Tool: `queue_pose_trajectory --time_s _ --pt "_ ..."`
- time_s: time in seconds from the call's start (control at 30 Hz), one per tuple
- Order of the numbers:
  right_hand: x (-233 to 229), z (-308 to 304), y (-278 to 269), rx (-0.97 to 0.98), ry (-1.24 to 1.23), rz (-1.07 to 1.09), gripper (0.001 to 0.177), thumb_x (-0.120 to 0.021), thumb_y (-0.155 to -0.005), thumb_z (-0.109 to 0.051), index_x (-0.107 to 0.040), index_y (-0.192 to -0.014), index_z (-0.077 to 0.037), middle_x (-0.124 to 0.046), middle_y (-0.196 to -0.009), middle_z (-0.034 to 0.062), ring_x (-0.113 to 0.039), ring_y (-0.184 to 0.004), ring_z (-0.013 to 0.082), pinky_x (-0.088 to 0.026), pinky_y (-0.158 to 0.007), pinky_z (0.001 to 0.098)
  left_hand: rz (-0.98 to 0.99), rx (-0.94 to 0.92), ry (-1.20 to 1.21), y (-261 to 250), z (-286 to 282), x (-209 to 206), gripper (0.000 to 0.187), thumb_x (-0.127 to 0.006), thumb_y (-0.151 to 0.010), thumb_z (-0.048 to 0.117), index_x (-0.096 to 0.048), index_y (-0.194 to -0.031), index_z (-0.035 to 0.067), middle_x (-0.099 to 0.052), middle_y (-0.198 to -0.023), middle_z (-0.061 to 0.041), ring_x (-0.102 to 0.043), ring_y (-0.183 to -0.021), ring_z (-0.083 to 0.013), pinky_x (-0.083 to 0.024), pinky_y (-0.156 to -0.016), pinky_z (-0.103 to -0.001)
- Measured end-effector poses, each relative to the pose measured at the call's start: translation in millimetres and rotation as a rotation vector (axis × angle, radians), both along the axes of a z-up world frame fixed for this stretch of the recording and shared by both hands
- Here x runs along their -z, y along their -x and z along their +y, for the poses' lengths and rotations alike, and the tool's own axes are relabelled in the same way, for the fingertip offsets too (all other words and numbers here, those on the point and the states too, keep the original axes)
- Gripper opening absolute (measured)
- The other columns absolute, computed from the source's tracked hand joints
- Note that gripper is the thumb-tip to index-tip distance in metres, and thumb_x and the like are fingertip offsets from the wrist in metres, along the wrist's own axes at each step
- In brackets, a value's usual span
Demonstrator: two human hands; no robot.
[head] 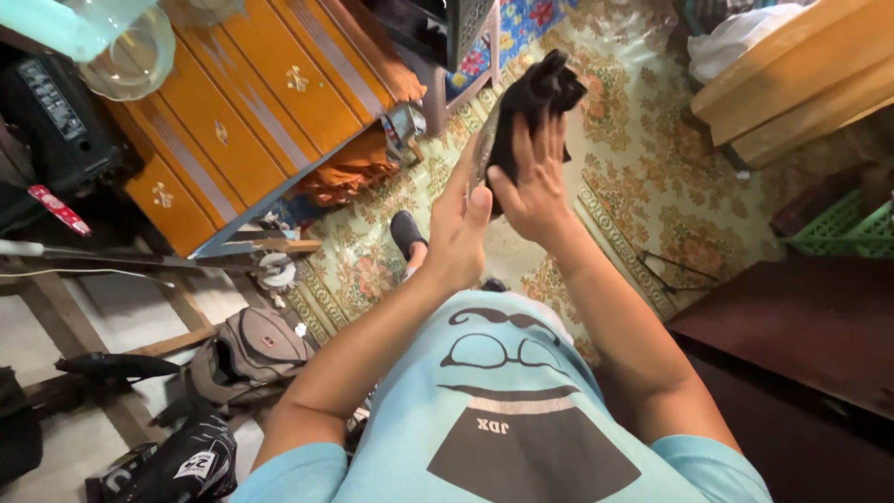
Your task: Wiping and cleaning plastic plates using a black cloth.
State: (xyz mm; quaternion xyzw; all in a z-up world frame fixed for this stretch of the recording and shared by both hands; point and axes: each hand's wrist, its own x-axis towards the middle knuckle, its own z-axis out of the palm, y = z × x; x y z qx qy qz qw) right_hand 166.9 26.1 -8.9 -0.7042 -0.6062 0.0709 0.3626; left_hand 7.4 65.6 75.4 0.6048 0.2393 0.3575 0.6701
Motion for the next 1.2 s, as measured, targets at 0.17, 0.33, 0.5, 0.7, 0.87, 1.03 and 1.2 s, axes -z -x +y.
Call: queue_pose_trajectory --time_s 0.17,0.33,0.5,0.7,0.87,1.03,1.2 --pt "-17 -35 19 -0.023 0.111 0.17 0.072 -0.056 -0.102 -0.025 -0.026 -0.162 -0.001 -0.008 -0.17 0.031 -0.008 -0.157 0.0532 -0.011 -0.129 0.0556 0.043 -0.064 -0.163 3 -2 -13 0.09 -0.039 -0.109 0.065 -0.025 -0.164 -0.004 -0.037 -0.168 -0.021 -0.038 -0.156 -0.0287 -0.031 -0.128 -0.039" --pt "-49 -65 51 -0.163 0.253 0.673 0.07 -0.049 -0.096 -0.024 -0.029 -0.162 -0.008 -0.01 -0.177 0.0239 -0.033 -0.155 0.0429 -0.032 -0.123 0.0475 0.074 -0.162 -0.242 -1 -20 0 0.086 -0.039 -0.11 0.062 -0.029 -0.163 -0.005 -0.042 -0.165 -0.02 -0.042 -0.155 -0.0278 -0.032 -0.129 -0.038" --pt "32 -51 24 -0.19 -0.004 0.314 0.074 -0.047 -0.106 -0.029 -0.016 -0.166 0.002 -0.006 -0.171 0.0339 -0.003 -0.159 0.049 -0.009 -0.129 0.0555 -0.03 -0.115 -0.073 -9 -46 10 0.084 -0.044 -0.111 0.057 -0.027 -0.161 -0.008 -0.039 -0.165 -0.021 -0.036 -0.155 -0.0281 -0.027 -0.13 -0.039" --pt "-6 -44 21 -0.173 0.078 0.098 0.089 -0.061 -0.094 -0.049 -0.026 -0.161 -0.001 -0.015 -0.166 0.0345 -0.011 -0.155 0.0503 -0.008 -0.126 0.0573 0.099 -0.178 -0.096 11 -19 19 0.083 -0.04 -0.108 0.056 -0.029 -0.161 -0.007 -0.038 -0.166 -0.019 -0.035 -0.155 -0.0265 -0.025 -0.127 -0.038" --pt "-13 -59 29 -0.385 0.049 0.124 0.091 -0.079 -0.065 -0.034 -0.05 -0.146 -0.005 -0.049 -0.147 0.0279 -0.044 -0.139 0.0441 -0.028 -0.119 0.0536 0.0 -0.291 0.009 24 22 44 0.073 -0.041 -0.111 0.05 -0.036 -0.158 -0.007 -0.045 -0.161 -0.019 -0.042 -0.15 -0.0266 -0.029 -0.126 -0.039" --pt "-27 -43 20 -0.295 -0.178 0.075 0.049 -0.079 -0.07 -0.006 -0.075 -0.119 -0.007 -0.073 -0.116 0.0163 -0.069 -0.115 0.0333 -0.049 -0.108 0.048 -0.17 -0.307 0.416 36 50 59 0.067 -0.044 -0.109 0.046 -0.041 -0.155 -0.004 -0.054 -0.151 -0.017 -0.05 -0.14 -0.0294 -0.038 -0.118 -0.043" --pt "-94 -34 13 -0.386 -0.235 0.134 0.031 -0.077 -0.068 -0.013 -0.076 -0.097 -0.005 -0.075 -0.093 0.0114 -0.075 -0.092 0.0276 -0.052 -0.099 0.0448 -0.244 -0.191 0.721 54 65 79 0.078 -0.043 -0.097 0.062 -0.033 -0.155 0.011 -0.048 -0.151 -0.015 -0.051 -0.134 -0.0315 -0.046 -0.105 -0.048"
